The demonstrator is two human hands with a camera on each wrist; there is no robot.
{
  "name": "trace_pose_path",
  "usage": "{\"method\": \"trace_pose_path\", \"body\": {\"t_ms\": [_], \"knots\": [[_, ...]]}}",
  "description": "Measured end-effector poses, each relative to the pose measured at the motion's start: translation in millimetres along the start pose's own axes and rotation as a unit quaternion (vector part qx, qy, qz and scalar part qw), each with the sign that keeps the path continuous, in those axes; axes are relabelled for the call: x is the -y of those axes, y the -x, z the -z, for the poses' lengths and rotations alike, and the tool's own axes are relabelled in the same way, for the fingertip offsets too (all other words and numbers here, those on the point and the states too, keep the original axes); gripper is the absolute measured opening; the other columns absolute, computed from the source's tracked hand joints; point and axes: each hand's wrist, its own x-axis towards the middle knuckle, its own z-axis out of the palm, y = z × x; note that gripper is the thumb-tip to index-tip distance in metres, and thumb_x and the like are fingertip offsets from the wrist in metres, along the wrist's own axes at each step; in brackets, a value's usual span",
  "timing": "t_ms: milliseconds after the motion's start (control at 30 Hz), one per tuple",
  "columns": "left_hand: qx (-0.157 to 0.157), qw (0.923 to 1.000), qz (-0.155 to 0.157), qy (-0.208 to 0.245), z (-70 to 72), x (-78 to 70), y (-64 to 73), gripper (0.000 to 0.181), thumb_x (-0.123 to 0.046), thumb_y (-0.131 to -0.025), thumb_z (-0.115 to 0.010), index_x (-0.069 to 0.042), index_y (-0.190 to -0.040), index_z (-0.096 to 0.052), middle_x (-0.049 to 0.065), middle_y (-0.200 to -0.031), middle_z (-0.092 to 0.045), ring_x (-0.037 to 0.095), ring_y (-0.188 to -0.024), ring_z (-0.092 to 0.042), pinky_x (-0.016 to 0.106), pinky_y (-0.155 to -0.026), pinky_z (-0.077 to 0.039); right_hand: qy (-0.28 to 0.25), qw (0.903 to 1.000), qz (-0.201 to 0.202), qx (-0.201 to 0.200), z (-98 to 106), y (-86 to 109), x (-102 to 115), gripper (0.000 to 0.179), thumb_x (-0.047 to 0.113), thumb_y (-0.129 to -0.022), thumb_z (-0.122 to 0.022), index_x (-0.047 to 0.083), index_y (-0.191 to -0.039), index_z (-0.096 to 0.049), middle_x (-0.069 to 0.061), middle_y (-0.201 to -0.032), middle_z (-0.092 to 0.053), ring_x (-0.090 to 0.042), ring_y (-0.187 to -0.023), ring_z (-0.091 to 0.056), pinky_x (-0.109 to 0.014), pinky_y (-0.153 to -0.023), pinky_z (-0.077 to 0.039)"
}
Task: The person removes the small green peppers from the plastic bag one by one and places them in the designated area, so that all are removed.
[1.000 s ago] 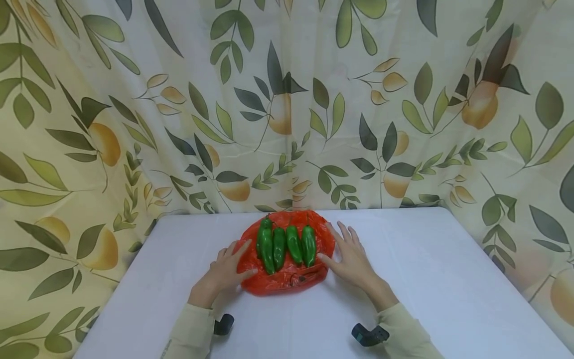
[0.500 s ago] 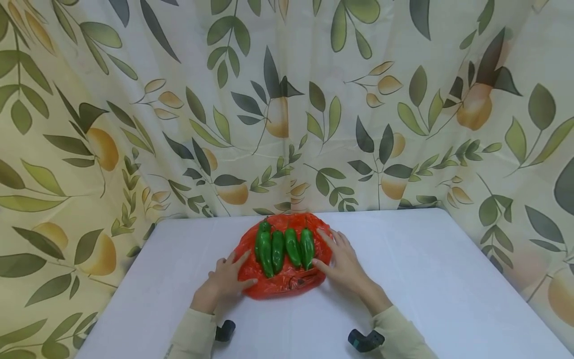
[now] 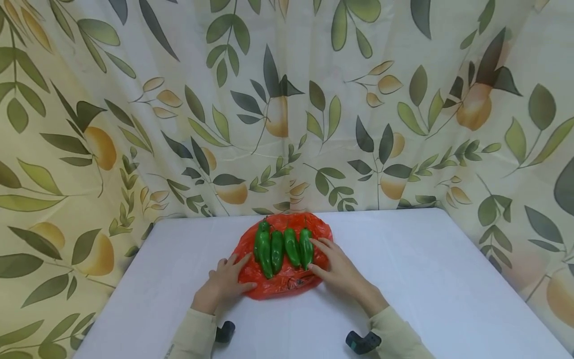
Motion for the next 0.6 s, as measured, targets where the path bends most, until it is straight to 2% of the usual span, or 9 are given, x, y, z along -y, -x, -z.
{"method": "trace_pose_path", "body": {"t_ms": [200, 433, 600], "knots": [[0.0, 1.0, -0.002, 0.002, -1.9, 2.2, -1.8, 0.084, -0.049, -0.084, -0.077, -0.025, -0.156, -0.04, 0.016, -0.163, -0.033, 0.049, -0.145, -0.029, 0.08, -0.109, -0.028, -0.004, 0.9998, -0.01, 0.015, -1.5, -0.4, -0.7, 0.065, 0.034, -0.094, -0.071, 0.016, -0.152, -0.047, -0.015, -0.153, -0.048, -0.038, -0.14, -0.048, -0.064, -0.11, -0.043], [0.0, 1.0, 0.001, -0.007, -1.0, 2.8, 0.0, 0.083, -0.049, -0.083, -0.078, -0.022, -0.154, -0.044, 0.015, -0.162, -0.035, 0.048, -0.144, -0.031, 0.079, -0.108, -0.032, 0.002, 0.9987, -0.036, 0.036, -2.7, 1.1, -2.4, 0.07, 0.04, -0.092, -0.072, 0.022, -0.154, -0.044, -0.012, -0.151, -0.05, -0.036, -0.136, -0.051, -0.066, -0.108, -0.044], [0.001, 1.0, 0.002, -0.007, 1.5, 2.1, 1.3, 0.082, -0.048, -0.081, -0.08, -0.021, -0.151, -0.048, 0.015, -0.161, -0.037, 0.048, -0.144, -0.032, 0.078, -0.107, -0.035, 0.009, 0.9984, -0.038, 0.041, -4.1, 2.4, -3.8, 0.071, 0.042, -0.092, -0.072, 0.025, -0.154, -0.043, -0.013, -0.151, -0.05, -0.038, -0.138, -0.049, -0.068, -0.109, -0.042]]}}
